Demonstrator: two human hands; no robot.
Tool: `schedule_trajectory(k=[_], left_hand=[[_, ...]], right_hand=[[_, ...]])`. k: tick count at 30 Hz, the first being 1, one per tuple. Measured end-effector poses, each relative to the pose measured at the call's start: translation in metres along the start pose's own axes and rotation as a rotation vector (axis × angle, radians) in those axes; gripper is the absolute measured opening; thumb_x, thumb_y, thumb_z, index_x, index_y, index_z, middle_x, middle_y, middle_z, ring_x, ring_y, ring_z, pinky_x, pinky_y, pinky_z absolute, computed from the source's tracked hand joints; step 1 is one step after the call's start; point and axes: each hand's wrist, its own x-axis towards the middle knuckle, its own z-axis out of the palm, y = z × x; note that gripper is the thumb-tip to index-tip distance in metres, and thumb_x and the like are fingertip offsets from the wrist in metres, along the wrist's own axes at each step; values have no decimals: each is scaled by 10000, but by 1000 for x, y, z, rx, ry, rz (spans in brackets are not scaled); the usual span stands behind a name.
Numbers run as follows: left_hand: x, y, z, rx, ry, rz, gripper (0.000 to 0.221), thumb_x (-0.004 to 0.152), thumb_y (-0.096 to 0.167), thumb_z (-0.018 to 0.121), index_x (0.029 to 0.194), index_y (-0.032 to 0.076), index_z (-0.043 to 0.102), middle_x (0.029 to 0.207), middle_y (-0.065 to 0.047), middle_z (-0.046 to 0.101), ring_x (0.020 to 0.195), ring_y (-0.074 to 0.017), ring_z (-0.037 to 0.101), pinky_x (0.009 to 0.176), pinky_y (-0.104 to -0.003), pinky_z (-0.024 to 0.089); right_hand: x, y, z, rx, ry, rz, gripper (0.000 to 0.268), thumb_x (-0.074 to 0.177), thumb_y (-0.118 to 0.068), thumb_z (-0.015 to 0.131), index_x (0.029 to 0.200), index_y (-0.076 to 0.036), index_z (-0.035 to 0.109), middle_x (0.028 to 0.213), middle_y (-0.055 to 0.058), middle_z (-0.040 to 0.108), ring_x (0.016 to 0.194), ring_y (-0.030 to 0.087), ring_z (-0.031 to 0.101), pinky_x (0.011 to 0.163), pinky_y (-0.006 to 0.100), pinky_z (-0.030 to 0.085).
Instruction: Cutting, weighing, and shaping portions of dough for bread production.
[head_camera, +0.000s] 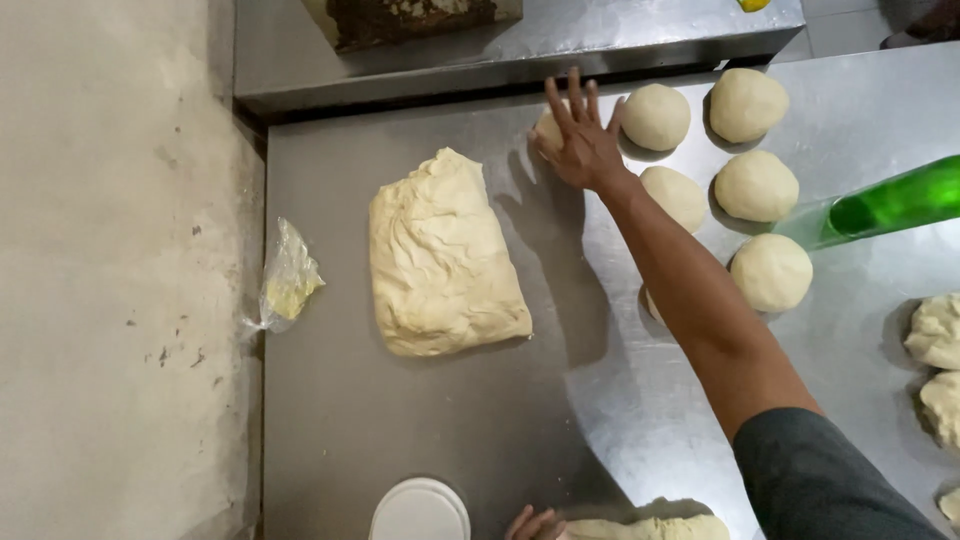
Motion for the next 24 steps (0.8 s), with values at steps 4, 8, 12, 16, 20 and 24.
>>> schedule_trajectory(k=[4, 8, 12, 16, 20, 24], left_hand=[[70, 25, -52, 26, -47, 92, 431, 1117, 413, 603, 1425, 130, 706, 1464, -50, 669, 1393, -225, 650, 1257, -567, 416], [156, 142, -180, -87, -324, -129, 849, 877, 677, 795, 1494, 142, 561, 1543, -215, 434, 1450, -499, 303, 1130, -710, 192], [182, 190, -219, 25, -524, -139, 1145, 762, 708, 875, 1592, 183, 285, 1666, -267, 115, 1522, -548, 80, 1117, -735, 73], [199, 217, -239, 95, -425, -108, 1330, 611, 632, 939, 1622, 163, 213, 1666, -281, 106, 1516, -561, 99, 1129, -708, 118], [194, 209, -226, 217, -302, 9, 1386, 517, 587, 959, 1599, 125, 226, 1598, -231, 265, 1473, -509, 220, 1135, -685, 180], [193, 206, -228, 211, -197, 99, 1367, 492, 620, 945, 1564, 75, 295, 1474, -229, 400, 1386, -454, 362, 1119, -628, 286]], right_hand=[[-130, 5, -50, 240, 240, -86, 707, 1067, -368, 645, 1649, -116, 332, 1714, 249, 203, 1560, 452, 230, 1177, 694, 217], [-320, 13, -100, 389, 180, 240, 549, 975, -317, 715, 1442, -68, 569, 1431, 213, 613, 1327, 371, 569, 1067, 464, 463], [-530, 61, -75, 49, 251, 600, 525, 930, -321, 742, 1367, -51, 636, 1300, 194, 669, 1210, 361, 615, 1008, 489, 515], [-620, 31, -79, 8, 122, 930, 763, 848, -405, 797, 1443, -13, 523, 1332, 245, 565, 1165, 391, 593, 967, 500, 526], [-652, 21, -55, 63, 28, 1083, 1024, 748, -480, 862, 1504, 29, 396, 1350, 284, 482, 1174, 423, 568, 934, 504, 535], [-682, 30, -38, 83, 132, 1027, 909, 750, -409, 876, 1382, 108, 477, 1257, 298, 561, 1111, 431, 611, 906, 494, 545]])
